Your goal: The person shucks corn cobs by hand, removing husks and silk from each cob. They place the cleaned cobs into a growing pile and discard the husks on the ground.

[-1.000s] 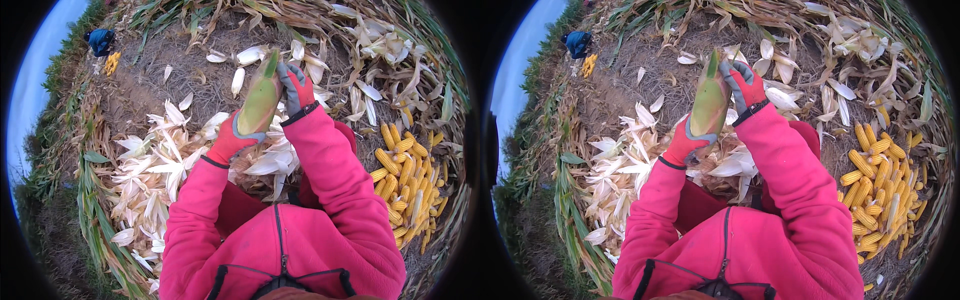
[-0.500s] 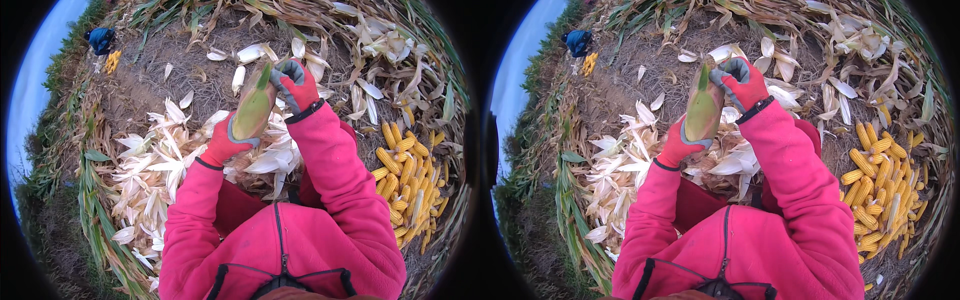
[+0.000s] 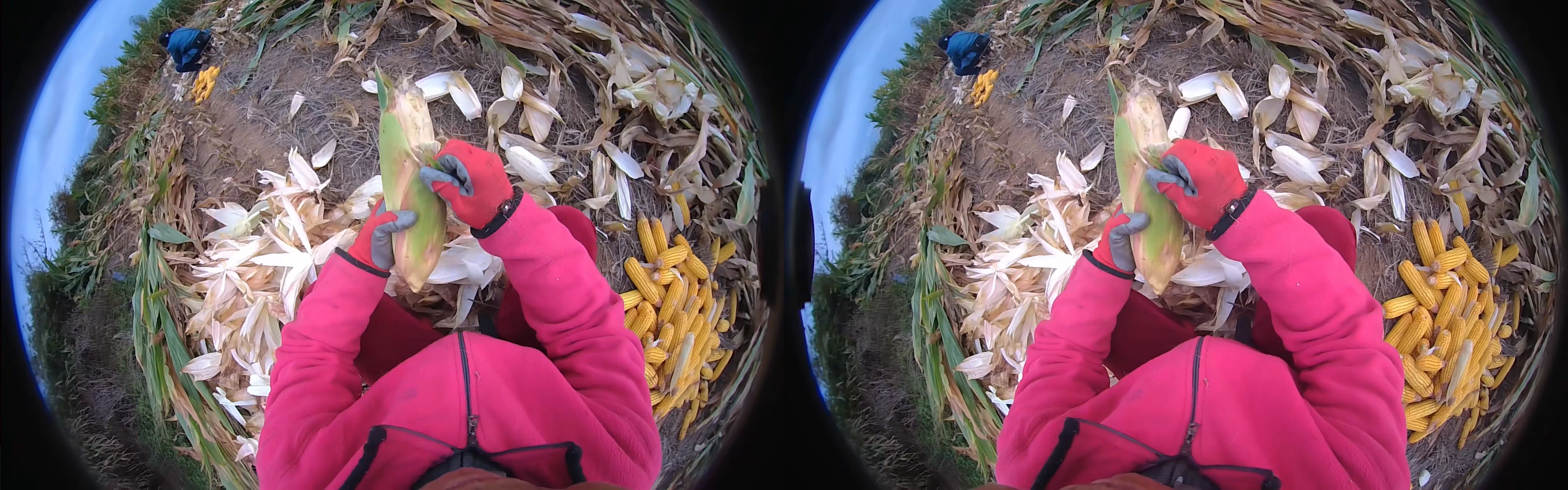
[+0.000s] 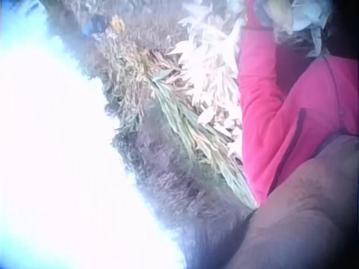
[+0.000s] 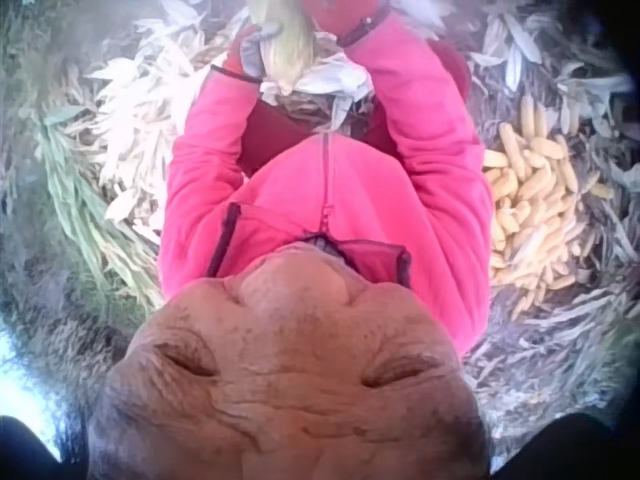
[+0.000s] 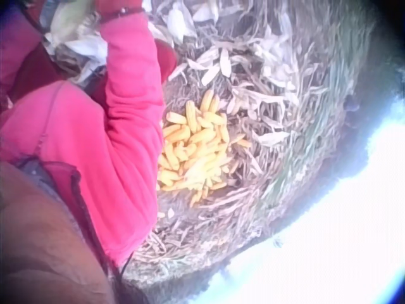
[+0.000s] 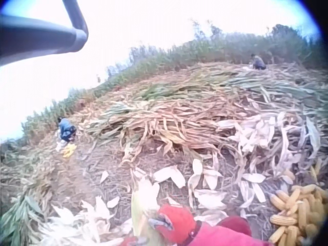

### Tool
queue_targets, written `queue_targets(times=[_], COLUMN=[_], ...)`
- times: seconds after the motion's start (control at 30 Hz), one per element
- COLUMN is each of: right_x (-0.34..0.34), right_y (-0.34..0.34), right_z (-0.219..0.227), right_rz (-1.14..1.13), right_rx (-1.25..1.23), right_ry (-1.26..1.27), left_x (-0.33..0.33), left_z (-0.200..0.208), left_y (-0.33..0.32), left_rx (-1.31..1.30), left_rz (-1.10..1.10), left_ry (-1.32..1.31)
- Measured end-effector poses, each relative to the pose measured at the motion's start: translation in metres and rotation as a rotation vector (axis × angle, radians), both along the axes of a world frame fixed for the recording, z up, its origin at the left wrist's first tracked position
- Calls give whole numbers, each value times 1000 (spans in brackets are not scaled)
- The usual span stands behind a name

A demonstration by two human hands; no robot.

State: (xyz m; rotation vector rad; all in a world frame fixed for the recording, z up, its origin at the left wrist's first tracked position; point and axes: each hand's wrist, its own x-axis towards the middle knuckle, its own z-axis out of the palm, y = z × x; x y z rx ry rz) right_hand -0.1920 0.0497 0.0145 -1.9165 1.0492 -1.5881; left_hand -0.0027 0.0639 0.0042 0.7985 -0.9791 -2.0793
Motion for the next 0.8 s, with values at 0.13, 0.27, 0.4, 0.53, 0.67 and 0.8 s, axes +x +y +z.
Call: queue_targets(times=[0.13, 0.27, 0.4, 0.53, 0.67, 0.8], right_x=[-4, -3, 12, 43, 21, 14], right_y=[-3, -14, -20, -10, -25, -35], right_z=[-4, -3, -29, -43, -46, -65], right_rz=[73, 13, 109, 18, 18, 107], right_rx=[120, 405, 523, 461, 628, 661], right_ry=[-60, -759, -702, -623, -826, -1079], left_x=[3, 2, 1, -15, -23, -27], left_z=[-3, -4, -17, -27, -16, -12], left_y=[1, -14, -33, -22, -6, -6], left_rx=[78, -373, -946, -1081, -1102, -358], left_rz=[23, 212, 455, 502, 210, 148], left_ry=[17, -468, -967, -1204, -925, -293])
